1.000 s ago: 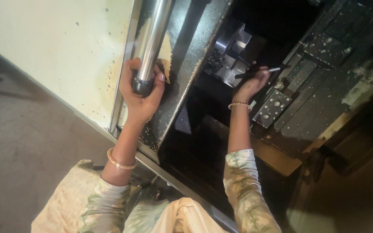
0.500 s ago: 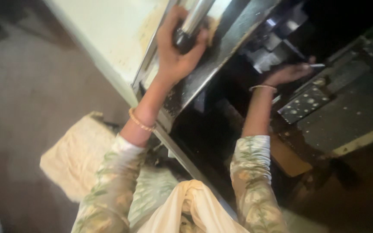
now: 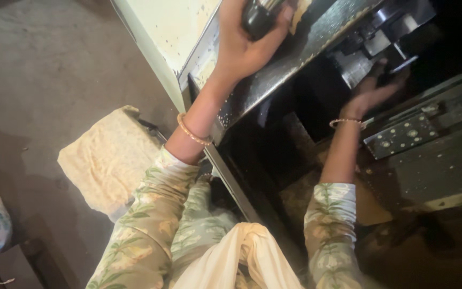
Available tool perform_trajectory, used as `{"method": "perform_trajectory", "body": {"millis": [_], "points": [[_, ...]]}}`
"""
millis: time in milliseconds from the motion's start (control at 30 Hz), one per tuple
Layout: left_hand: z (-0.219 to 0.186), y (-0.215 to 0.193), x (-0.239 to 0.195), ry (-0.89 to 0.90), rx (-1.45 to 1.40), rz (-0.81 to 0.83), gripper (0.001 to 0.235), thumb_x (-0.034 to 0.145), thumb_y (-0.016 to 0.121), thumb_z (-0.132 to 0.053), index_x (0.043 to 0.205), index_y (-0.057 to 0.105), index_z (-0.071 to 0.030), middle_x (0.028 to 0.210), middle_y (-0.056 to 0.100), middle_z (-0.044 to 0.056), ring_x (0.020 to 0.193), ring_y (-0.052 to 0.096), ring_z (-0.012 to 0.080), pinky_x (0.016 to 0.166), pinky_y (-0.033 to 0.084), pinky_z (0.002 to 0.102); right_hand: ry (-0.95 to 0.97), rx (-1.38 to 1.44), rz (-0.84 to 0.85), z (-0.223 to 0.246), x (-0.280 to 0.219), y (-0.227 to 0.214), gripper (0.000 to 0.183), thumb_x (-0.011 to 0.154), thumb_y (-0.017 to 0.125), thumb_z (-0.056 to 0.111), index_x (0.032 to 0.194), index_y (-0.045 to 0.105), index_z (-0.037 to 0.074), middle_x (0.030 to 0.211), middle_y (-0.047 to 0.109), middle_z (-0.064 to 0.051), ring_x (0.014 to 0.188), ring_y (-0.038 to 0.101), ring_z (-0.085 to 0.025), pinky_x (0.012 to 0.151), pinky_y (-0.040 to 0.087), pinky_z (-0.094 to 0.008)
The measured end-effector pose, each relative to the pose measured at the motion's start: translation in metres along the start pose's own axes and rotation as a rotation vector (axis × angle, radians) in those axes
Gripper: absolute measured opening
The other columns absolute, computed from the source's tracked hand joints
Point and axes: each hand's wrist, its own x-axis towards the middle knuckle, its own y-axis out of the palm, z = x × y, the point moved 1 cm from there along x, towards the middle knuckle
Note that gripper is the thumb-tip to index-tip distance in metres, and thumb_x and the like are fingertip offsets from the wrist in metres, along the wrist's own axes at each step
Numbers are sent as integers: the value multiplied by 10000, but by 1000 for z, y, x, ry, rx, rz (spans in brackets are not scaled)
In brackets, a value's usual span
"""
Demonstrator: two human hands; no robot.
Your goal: The person wipes the exterior of a large industrial machine with a green cloth, then opens the door to clean the interior. They repeatedly insert and remove metal rods from the machine's interior, placing them into a green bin.
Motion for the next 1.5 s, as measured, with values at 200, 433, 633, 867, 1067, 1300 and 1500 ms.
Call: {"method": "perform_trajectory", "body": {"millis": [200,433,633,867,1067,1300,1500], "points": [[-4,-9,11,7,-144,144,170,992,700,1,1118,596,-42,989,683,32,860,682,112,791,547,258,-47,-123,82,8,-11,12,600,1062,662,114,1589,380,55,1674,311,-186,1560,344,-321,1287,341,-530],[2,-2,16,17,-278,153,183,933,648,52,1042,561,-66,952,625,56,853,653,153,774,566,282,52,-562,-4,44,-31,44,727,1014,740,158,1593,306,92,1691,221,-164,1569,229,-302,1287,172,-528],[6,3,10,-96,-336,119,214,890,631,68,1045,563,-63,922,630,57,778,634,124,747,572,292,-217,-937,-20,39,-33,56,699,1048,793,196,1589,377,51,1654,347,-247,1558,232,-376,1285,107,-572],[3,-3,9,-43,-224,137,190,948,654,54,1090,567,-37,966,657,75,878,683,163,772,577,289,-385,-553,47,21,-13,40,639,1074,767,245,1561,412,32,1615,427,-249,1508,448,-380,1318,325,-541],[2,-4,3,-4,-177,105,256,1009,737,-49,1192,562,-82,958,712,22,843,732,108,808,590,252,159,-111,-69,17,29,16,796,922,827,453,1492,363,148,1569,469,-253,1426,468,-420,1189,375,-579],[0,-4,1,-6,-121,49,304,938,746,-95,1193,584,-57,969,679,20,886,672,110,831,549,258,504,916,-150,10,57,2,720,942,590,576,1515,497,150,1494,456,-138,1378,392,-303,1115,307,-511],[3,-10,8,23,-320,153,230,953,722,-55,1162,628,-76,987,691,29,858,705,122,820,573,257,347,1032,-449,1,51,-43,486,939,602,437,1322,569,139,1294,552,-144,1185,502,-315,987,399,-506]]}}
